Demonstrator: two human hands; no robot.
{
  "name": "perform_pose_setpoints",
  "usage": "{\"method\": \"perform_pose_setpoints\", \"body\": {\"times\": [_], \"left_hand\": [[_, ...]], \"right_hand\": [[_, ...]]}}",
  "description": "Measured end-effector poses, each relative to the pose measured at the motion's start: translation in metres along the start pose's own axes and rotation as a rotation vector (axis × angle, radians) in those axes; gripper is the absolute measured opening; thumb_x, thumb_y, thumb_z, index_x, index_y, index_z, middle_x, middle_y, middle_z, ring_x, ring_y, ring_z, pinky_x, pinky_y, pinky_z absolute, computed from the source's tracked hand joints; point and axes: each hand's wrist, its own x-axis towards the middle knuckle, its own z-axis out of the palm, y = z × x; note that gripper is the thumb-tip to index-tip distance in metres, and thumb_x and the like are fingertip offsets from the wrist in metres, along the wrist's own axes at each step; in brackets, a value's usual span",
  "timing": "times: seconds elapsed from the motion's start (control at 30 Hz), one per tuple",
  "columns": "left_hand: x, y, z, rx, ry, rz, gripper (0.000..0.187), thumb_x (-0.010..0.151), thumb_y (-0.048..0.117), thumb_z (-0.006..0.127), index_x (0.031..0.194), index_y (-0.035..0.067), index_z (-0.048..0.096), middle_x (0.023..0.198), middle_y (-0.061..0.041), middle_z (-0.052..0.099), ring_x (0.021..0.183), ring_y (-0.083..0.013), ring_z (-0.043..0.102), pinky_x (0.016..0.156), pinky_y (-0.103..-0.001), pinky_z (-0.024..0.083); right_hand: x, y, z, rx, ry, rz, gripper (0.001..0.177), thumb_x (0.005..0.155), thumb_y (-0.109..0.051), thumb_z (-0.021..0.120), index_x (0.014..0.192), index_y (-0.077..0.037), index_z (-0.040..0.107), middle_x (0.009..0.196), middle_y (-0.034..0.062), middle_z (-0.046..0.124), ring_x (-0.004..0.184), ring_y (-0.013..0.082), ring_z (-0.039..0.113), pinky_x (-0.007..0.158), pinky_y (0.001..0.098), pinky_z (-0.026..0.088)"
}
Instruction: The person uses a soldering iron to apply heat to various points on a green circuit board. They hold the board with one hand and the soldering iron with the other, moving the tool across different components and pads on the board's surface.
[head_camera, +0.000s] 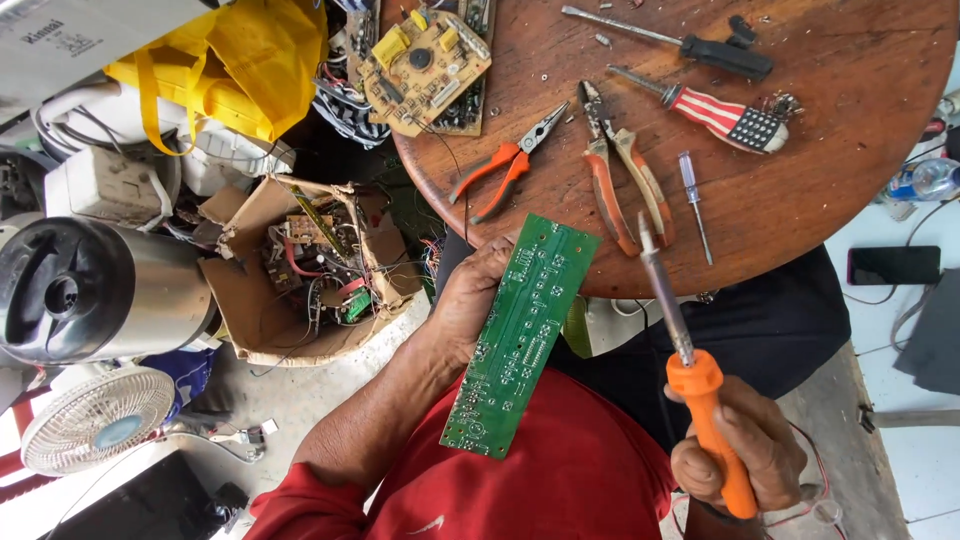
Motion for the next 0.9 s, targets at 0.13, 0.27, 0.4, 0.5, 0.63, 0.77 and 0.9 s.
{"method": "perform_pose_setpoints", "body": {"times": [0.13,0.27,0.4,0.5,0.63,0.77,0.9], "left_hand": [[-0.003,-0.001,-0.01,-0.052,0.035,-0.01,0.016,0.096,0.01,0.064,0.109,0.003,0.069,0.085,-0.008,0.073,0.068,-0.0198,0.071,0.061,-0.034,0.061],[-0.002,0.0,-0.014,-0.038,-0.044,0.018,0.016,0.096,0.014,0.068,0.106,0.002,0.071,0.085,-0.007,0.074,0.071,-0.0186,0.072,0.063,-0.032,0.06],[0.008,-0.014,-0.045,-0.051,0.007,0.053,0.006,0.086,0.004,0.071,0.088,0.0,0.066,0.082,-0.011,0.071,0.069,-0.0234,0.071,0.062,-0.038,0.062],[0.0,-0.006,-0.03,-0.114,0.01,0.016,0.046,0.091,0.009,0.072,0.133,-0.006,0.064,0.113,-0.022,0.075,0.093,-0.0309,0.076,0.079,-0.039,0.064],[-0.004,0.0,-0.023,-0.125,-0.019,-0.002,0.038,0.088,0.011,0.076,0.123,-0.004,0.07,0.102,-0.016,0.078,0.081,-0.0251,0.076,0.071,-0.035,0.065],[-0.006,0.003,-0.026,-0.055,-0.187,0.021,0.049,0.091,0.025,0.079,0.126,-0.007,0.066,0.111,-0.02,0.076,0.087,-0.0237,0.075,0.073,-0.032,0.062],[-0.006,0.001,-0.028,-0.084,-0.162,-0.01,0.058,0.087,0.025,0.082,0.131,-0.008,0.063,0.117,-0.024,0.074,0.096,-0.0302,0.076,0.081,-0.039,0.064]], "right_hand": [[-0.002,-0.002,-0.003,0.033,0.028,0.075,0.03,0.102,-0.023,0.059,0.124,-0.003,0.053,0.098,0.0211,0.057,0.081,0.0234,0.065,0.069,0.036,0.06],[-0.01,-0.009,-0.01,0.035,0.025,0.201,0.028,0.1,-0.021,0.06,0.117,0.0,0.053,0.093,0.0159,0.056,0.075,0.0178,0.06,0.066,0.0325,0.061],[0.013,-0.024,-0.003,0.036,-0.103,0.289,0.04,0.095,-0.031,0.066,0.116,0.002,0.059,0.099,0.0177,0.065,0.083,0.0307,0.073,0.078,0.0443,0.071],[0.036,-0.021,-0.005,0.017,-0.253,0.222,0.037,0.091,-0.017,0.072,0.12,0.002,0.057,0.102,0.0135,0.069,0.087,0.0239,0.077,0.081,0.0286,0.07],[0.052,-0.027,0.008,0.079,-0.255,0.218,0.039,0.088,-0.021,0.076,0.117,0.0,0.06,0.101,0.0176,0.07,0.085,0.0281,0.077,0.077,0.0385,0.074],[0.055,-0.03,0.009,0.084,-0.302,0.209,0.04,0.089,-0.02,0.076,0.12,0.0,0.061,0.102,0.0176,0.07,0.085,0.0287,0.078,0.078,0.0393,0.074],[0.056,-0.028,0.012,0.108,-0.307,0.178,0.041,0.087,-0.018,0.079,0.119,0.001,0.061,0.104,0.0169,0.069,0.085,0.0301,0.077,0.078,0.0399,0.075]]}}
